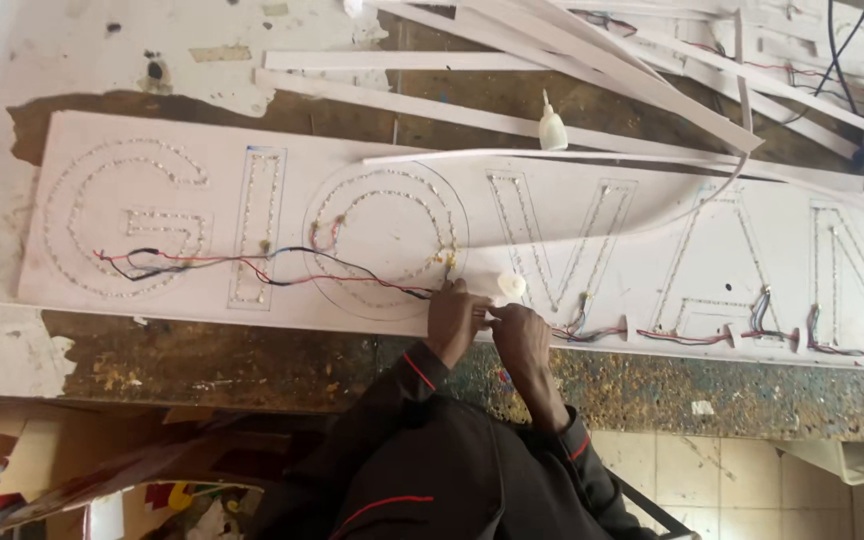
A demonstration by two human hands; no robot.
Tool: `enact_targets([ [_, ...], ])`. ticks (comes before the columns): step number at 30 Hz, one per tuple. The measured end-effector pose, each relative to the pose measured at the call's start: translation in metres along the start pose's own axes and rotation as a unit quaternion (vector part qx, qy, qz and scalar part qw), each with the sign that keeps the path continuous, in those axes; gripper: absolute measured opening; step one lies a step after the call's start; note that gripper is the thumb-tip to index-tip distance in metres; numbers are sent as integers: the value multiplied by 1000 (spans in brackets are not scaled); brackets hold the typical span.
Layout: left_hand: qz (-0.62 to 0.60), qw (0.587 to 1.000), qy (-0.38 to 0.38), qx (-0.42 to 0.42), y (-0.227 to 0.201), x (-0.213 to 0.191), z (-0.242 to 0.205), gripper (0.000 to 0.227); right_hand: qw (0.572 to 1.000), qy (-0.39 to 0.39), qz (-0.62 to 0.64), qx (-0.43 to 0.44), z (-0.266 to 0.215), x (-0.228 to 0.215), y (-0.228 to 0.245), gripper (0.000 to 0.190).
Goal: The person applies adhesive from a small bottle to the back of a large white sign spelling 'GIOVANNI' that is fitted with LED lights. They move along the sign, applying glue to secure the wiring and components.
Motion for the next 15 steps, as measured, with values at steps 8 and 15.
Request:
enact_targets([
  [8, 35, 999, 6, 18, -17, -23, -1, 16, 994, 27, -90, -57, 31, 36, -17, 19],
  [15, 68, 997, -26, 1, -15, 3, -3, 11, 991, 40, -105, -71, 7, 3, 14, 25],
])
Point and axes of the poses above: each hand's wrist, its own z-axis towards the middle knuckle, its own x-axis out of the palm, y = z × x, the point moved 4 cm from there along z, towards the middle knuckle, and after that the axes turned 10 degrees about -x, right-handed, at the moved point
